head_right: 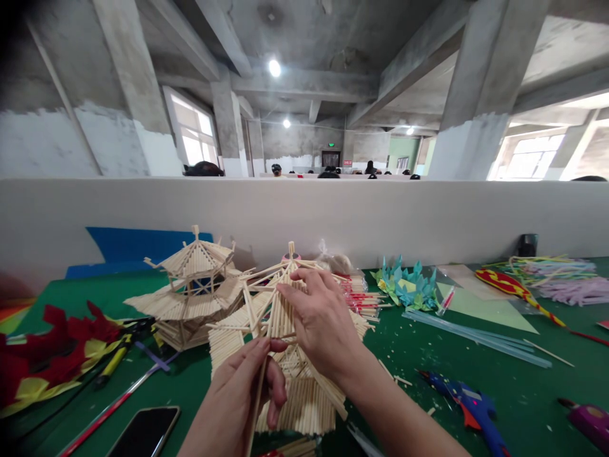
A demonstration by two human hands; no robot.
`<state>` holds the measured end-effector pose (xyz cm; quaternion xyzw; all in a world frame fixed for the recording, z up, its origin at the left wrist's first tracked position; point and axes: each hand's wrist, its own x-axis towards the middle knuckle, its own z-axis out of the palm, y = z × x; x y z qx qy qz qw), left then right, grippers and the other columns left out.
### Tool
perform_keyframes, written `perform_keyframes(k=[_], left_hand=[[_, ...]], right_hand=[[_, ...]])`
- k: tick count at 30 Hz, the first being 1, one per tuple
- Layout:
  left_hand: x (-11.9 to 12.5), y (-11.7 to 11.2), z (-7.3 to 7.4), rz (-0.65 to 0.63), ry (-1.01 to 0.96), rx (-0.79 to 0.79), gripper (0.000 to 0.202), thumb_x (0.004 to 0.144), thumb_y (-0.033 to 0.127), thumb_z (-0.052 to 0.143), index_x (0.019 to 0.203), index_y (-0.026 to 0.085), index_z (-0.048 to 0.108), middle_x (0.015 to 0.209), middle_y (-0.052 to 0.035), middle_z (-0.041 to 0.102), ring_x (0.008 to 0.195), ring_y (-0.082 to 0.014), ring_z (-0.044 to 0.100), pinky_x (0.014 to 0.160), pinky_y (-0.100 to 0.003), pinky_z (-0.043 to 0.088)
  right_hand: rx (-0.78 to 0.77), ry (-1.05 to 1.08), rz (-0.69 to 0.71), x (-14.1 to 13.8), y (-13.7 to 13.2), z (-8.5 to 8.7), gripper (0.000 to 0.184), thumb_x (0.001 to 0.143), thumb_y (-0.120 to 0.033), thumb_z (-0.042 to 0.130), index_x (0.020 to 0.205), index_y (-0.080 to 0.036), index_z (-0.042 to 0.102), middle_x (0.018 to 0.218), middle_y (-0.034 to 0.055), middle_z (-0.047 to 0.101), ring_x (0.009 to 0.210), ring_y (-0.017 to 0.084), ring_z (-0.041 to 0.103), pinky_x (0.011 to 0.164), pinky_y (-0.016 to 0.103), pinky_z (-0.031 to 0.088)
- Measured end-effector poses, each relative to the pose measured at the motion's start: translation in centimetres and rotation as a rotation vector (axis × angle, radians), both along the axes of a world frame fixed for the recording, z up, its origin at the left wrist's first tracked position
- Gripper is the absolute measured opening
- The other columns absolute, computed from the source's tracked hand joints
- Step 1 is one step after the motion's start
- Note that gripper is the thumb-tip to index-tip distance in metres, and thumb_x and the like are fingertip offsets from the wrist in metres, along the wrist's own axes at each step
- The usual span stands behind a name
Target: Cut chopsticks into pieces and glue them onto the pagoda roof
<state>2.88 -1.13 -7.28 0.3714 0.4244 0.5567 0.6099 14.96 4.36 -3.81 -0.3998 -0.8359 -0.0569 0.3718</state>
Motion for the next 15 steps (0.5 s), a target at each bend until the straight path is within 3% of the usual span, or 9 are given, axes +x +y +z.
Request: perform_keyframes(k=[15], left_hand=[[0.05,0.32,-0.29,-0.010,-0.021,-0.008,0.024,0.082,0.037,0.042,0.080,0.014,0.050,0.038,0.0028,0.055,0.027,-0.0074,0.042,0.031,-0.016,0.029]], right_hand=[[-0.016,-0.004,0.053,-0.03,-0.74,-0.43,0.037,0.079,-0.008,0.043,0.109,-0.024,0.056,0.114,0.0065,0.046,0.105,0.023,0.037,0.088,0.040,0.035]])
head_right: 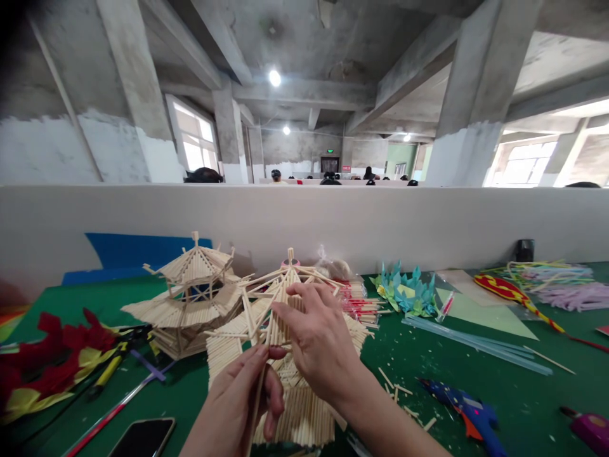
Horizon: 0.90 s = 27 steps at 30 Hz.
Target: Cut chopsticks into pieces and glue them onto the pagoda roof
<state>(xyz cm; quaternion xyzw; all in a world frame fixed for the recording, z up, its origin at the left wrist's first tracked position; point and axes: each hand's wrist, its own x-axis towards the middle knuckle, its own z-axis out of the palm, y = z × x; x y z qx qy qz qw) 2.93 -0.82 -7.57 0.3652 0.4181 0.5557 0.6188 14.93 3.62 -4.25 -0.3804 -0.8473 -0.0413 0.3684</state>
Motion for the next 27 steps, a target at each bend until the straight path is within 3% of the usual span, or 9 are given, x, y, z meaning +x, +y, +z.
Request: perform_keyframes(k=[15,27], left_hand=[[0.15,-0.22,0.32,0.034,0.017,0.005,0.024,0.082,0.036,0.043,0.080,0.014,0.051,0.039,0.0030,0.054,0.028,-0.0067,0.041,0.033,-0.016,0.029],[-0.07,0.04,-0.15,0.005,0.027,0.014,0.024,0.081,0.037,0.045,0.079,0.014,0.053,0.040,0.0031,0.054,0.029,-0.0066,0.040,0.034,-0.017,0.029]], right_hand=[[0.021,0.040,-0.037,0.40,0.48,0.34,0.036,0.080,-0.008,0.042,0.110,-0.021,0.056,0.114,0.0070,0.046,0.106,0.021,0.037,0.090,0.038,0.033],[0.025,-0.061,-0.015,0.00,0.93,0.44,0.036,0.081,-0.010,0.042,0.109,-0.027,0.057,0.115,0.0065,0.044,0.107,0.023,0.035,0.089,0.039,0.033]])
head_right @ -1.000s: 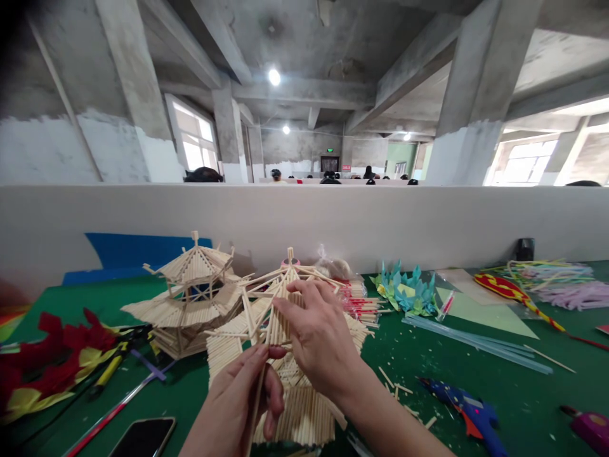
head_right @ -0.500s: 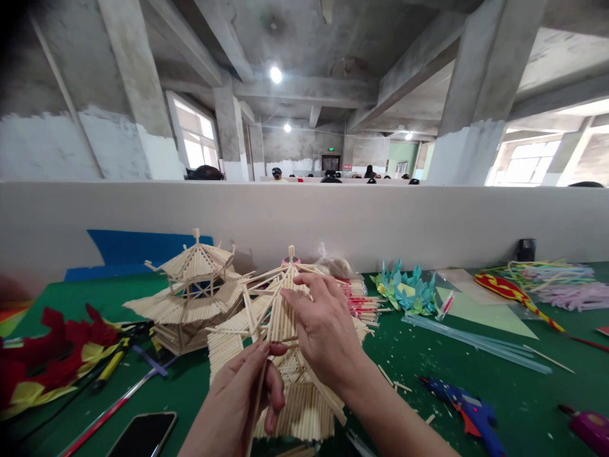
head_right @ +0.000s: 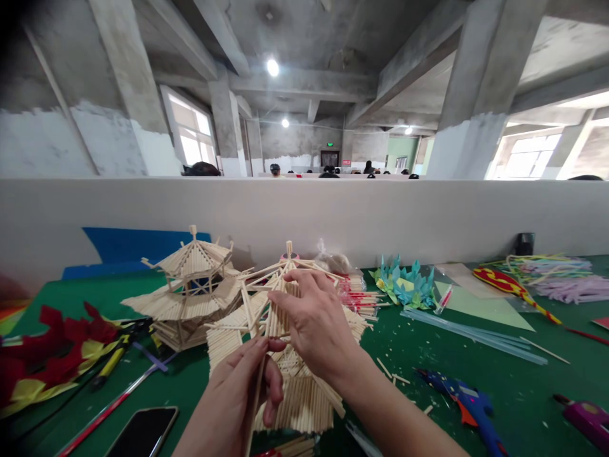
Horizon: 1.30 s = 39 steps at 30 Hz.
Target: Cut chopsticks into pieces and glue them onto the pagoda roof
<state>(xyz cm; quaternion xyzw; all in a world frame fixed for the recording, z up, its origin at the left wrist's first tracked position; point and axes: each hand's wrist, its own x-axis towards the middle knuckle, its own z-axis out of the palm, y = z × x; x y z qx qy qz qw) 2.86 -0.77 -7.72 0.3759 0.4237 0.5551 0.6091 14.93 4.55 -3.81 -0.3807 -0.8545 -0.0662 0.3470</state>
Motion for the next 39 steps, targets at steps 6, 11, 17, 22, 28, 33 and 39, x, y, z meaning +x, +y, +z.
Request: perform_keyframes(k=[6,11,17,22,28,33,39], left_hand=[[0.1,-0.3,0.1,0.016,-0.001,0.009,0.024,0.081,0.036,0.045,0.079,0.014,0.053,0.041,0.0022,0.055,0.033,-0.0080,0.044,0.036,-0.018,0.032],[0.1,-0.3,0.3,0.013,0.008,0.012,0.023,0.080,0.035,0.046,0.078,0.013,0.053,0.044,0.0008,0.057,0.035,-0.0085,0.046,0.039,-0.019,0.034],[0.2,-0.2,0.6,0.045,0.034,0.020,0.022,0.080,0.033,0.046,0.079,0.013,0.055,0.043,0.0013,0.056,0.036,-0.0086,0.046,0.041,-0.020,0.032],[0.3,-0.5,0.7,0.057,0.073,0.021,0.024,0.080,0.034,0.044,0.079,0.013,0.056,0.044,0.0017,0.056,0.038,-0.0084,0.044,0.043,-0.020,0.032],[0.4,-0.5,0.9,0.084,0.131,0.030,0.023,0.082,0.033,0.041,0.078,0.014,0.055,0.043,0.0042,0.053,0.038,-0.0079,0.041,0.044,-0.020,0.031],[0.4,-0.5,1.1,0.085,0.133,0.039,0.022,0.082,0.032,0.041,0.075,0.015,0.054,0.042,0.0045,0.053,0.039,-0.0084,0.041,0.044,-0.020,0.030],[0.3,-0.4,0.8,0.087,0.120,0.042,0.023,0.080,0.035,0.044,0.074,0.015,0.053,0.043,0.0038,0.054,0.039,-0.0085,0.040,0.044,-0.020,0.029]], right_hand=[[0.017,0.006,0.006,0.1,0.0,-0.2,0.035,0.080,-0.011,0.045,0.108,-0.029,0.057,0.115,0.0057,0.045,0.106,0.023,0.035,0.089,0.039,0.033],[0.023,0.017,0.011,0.0,0.1,-0.4,0.035,0.080,-0.010,0.045,0.107,-0.029,0.058,0.114,0.0053,0.046,0.106,0.022,0.035,0.089,0.039,0.033],[0.014,0.018,0.018,0.0,0.2,-0.4,0.035,0.080,-0.010,0.045,0.108,-0.027,0.058,0.113,0.0060,0.046,0.106,0.023,0.035,0.090,0.039,0.033],[0.026,0.022,0.029,0.0,0.2,-0.4,0.037,0.079,-0.008,0.044,0.107,-0.027,0.058,0.113,0.0060,0.046,0.105,0.023,0.036,0.089,0.039,0.033],[0.027,0.028,0.024,-0.1,0.1,-0.5,0.043,0.074,-0.003,0.044,0.107,-0.027,0.057,0.113,0.0058,0.045,0.105,0.023,0.036,0.089,0.040,0.033],[0.016,0.026,0.022,0.0,0.1,-0.4,0.041,0.075,-0.004,0.045,0.107,-0.027,0.058,0.113,0.0058,0.045,0.105,0.022,0.036,0.090,0.039,0.033],[0.024,0.059,0.033,0.0,0.0,-0.3,0.040,0.077,-0.006,0.044,0.109,-0.025,0.057,0.112,0.0061,0.048,0.104,0.022,0.038,0.089,0.040,0.035]])
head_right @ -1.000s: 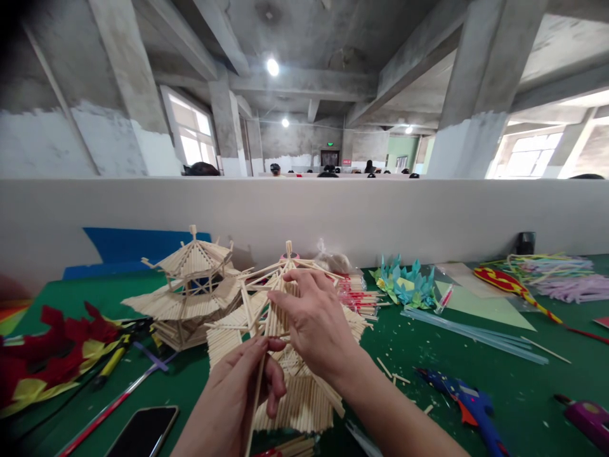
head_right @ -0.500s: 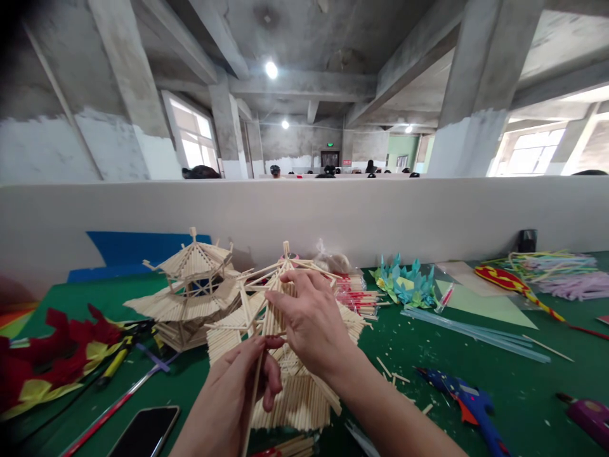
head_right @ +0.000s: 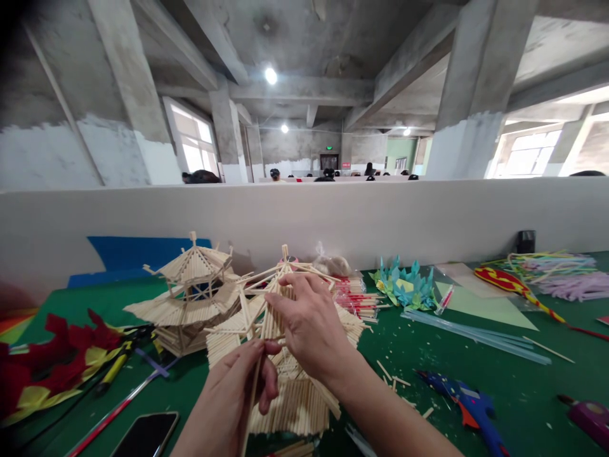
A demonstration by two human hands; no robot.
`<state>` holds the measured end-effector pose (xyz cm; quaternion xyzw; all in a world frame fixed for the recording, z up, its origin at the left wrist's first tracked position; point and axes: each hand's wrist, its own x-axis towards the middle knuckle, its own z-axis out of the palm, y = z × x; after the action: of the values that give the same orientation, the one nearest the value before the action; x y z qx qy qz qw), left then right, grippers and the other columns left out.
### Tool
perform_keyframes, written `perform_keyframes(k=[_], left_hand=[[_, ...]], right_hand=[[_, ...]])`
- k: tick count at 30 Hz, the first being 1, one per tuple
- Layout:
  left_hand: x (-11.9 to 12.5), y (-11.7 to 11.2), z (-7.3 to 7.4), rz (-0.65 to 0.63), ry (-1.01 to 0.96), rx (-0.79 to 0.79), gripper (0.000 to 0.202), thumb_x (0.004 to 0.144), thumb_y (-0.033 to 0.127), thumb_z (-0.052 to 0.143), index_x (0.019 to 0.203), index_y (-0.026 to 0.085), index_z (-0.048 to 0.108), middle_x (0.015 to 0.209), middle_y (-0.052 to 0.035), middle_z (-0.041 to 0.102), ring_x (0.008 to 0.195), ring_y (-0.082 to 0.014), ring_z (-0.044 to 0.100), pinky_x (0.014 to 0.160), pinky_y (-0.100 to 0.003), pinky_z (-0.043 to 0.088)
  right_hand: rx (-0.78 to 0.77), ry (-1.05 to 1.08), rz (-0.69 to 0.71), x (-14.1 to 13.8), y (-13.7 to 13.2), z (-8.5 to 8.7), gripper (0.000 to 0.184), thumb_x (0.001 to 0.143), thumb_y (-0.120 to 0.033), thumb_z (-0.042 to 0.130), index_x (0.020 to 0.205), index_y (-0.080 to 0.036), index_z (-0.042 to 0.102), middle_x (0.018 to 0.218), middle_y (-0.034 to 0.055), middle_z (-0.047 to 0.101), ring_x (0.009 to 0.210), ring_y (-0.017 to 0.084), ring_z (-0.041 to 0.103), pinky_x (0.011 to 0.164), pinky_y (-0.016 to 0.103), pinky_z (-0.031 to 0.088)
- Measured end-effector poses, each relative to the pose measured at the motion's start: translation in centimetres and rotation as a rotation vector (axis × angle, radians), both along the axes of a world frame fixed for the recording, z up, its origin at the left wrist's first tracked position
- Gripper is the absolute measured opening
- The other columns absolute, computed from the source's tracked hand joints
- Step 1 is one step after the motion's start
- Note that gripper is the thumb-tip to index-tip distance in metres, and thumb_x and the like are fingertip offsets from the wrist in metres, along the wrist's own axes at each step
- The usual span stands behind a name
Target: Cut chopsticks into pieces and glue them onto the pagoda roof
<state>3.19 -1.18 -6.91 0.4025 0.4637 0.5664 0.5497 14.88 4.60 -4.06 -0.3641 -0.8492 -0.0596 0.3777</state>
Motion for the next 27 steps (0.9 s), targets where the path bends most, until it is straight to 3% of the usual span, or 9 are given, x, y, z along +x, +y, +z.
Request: perform_keyframes(k=[8,27], left_hand=[[-0.2,0.2,-0.2,-0.014,0.008,-0.012,0.023,0.081,0.034,0.043,0.074,0.015,0.054,0.043,0.0039,0.054,0.038,-0.0075,0.039,0.043,-0.020,0.027],[-0.2,0.0,-0.1,-0.013,-0.008,-0.020,0.022,0.081,0.034,0.044,0.073,0.016,0.053,0.042,0.0045,0.051,0.037,-0.0072,0.034,0.043,-0.020,0.022]], right_hand=[[0.007,0.128,-0.025,0.9,0.1,0.4,0.038,0.080,-0.008,0.041,0.113,-0.022,0.053,0.111,0.0077,0.051,0.101,0.022,0.043,0.084,0.041,0.039],[0.012,0.120,-0.043,1.2,0.0,0.3,0.035,0.080,-0.010,0.042,0.111,-0.021,0.056,0.109,0.0078,0.052,0.100,0.022,0.044,0.083,0.040,0.041]])
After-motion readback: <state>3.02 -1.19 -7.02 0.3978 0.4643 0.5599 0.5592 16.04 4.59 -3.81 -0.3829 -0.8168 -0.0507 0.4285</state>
